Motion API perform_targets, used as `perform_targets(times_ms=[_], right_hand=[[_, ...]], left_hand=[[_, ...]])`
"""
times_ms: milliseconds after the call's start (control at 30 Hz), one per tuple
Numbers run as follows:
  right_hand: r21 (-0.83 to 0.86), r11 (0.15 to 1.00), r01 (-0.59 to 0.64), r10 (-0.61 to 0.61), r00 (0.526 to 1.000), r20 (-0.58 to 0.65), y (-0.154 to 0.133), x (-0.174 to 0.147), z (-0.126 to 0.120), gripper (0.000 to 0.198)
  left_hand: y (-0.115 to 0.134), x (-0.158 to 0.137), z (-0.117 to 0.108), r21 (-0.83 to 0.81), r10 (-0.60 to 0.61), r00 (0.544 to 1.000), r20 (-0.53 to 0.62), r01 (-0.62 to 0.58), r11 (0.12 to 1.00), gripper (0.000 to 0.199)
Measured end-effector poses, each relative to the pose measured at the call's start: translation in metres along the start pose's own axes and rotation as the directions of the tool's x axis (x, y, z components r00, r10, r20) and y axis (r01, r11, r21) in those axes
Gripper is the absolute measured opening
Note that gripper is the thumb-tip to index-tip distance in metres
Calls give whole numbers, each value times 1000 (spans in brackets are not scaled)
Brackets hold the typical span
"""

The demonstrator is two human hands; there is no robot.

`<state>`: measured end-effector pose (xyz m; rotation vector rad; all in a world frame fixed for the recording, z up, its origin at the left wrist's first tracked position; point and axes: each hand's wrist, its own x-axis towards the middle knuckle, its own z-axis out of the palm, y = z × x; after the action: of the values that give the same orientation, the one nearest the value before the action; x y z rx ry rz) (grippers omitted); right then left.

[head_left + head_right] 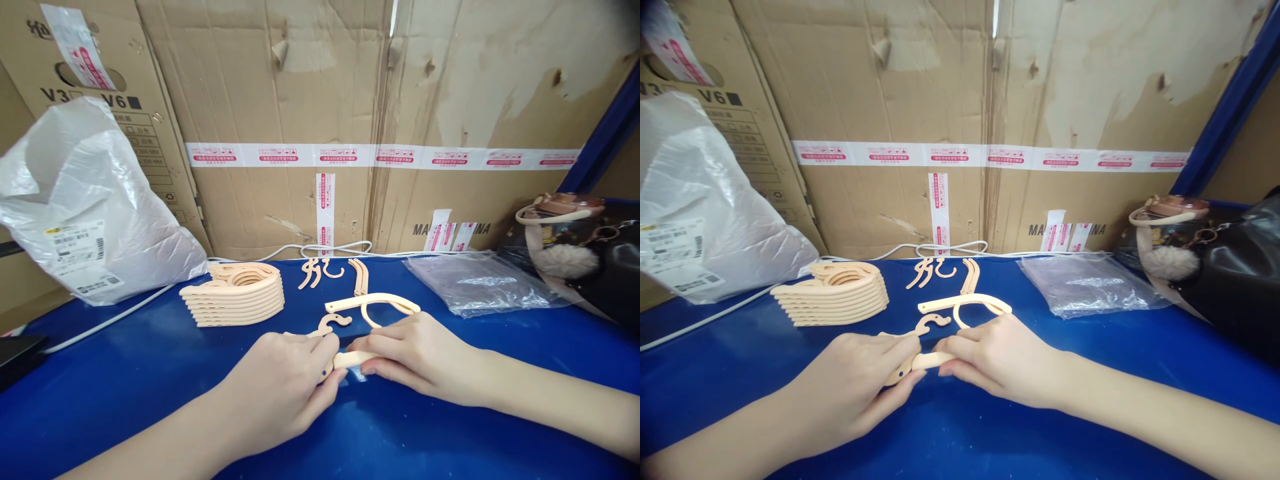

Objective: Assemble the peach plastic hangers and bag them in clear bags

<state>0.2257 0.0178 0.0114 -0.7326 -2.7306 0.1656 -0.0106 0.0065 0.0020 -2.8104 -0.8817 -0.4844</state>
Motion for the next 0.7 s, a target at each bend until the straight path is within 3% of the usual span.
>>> perform_targets(times_ms=[100, 167, 233, 333, 467, 600, 700], right_hand=[[-85, 996, 31, -45, 986, -163, 5, 0, -2, 31], [-162, 986, -32, -25, 940, -341, 11, 2, -8, 29], [-198, 970, -139, 45, 907, -418, 20, 4, -14, 27], [-136, 971, -196, 148, 942, -300, 33, 6, -22, 24], [-48, 984, -169, 157, 968, -196, 40, 6, -25, 25], [-223, 957, -186, 149, 974, -172, 40, 4, -25, 28], [-311, 928, -206, 162, 974, -162, 43, 3, -23, 29]], left_hand=[[1, 0, -2, -53, -17, 999, 48, 20, 998, 18], [1, 0, -3, -73, -37, 998, 40, 40, 997, 18], [0, -1, -3, -90, -69, 997, 17, 70, 993, 17], [0, -1, -3, -86, -87, 996, -3, 86, 993, 17], [1, 0, -7, -27, 46, 998, 31, -45, 999, 8], [2, 3, -12, 59, 196, 977, 84, -201, 978, 6], [0, 3, -11, 77, 234, 967, 99, -242, 967, 16]])
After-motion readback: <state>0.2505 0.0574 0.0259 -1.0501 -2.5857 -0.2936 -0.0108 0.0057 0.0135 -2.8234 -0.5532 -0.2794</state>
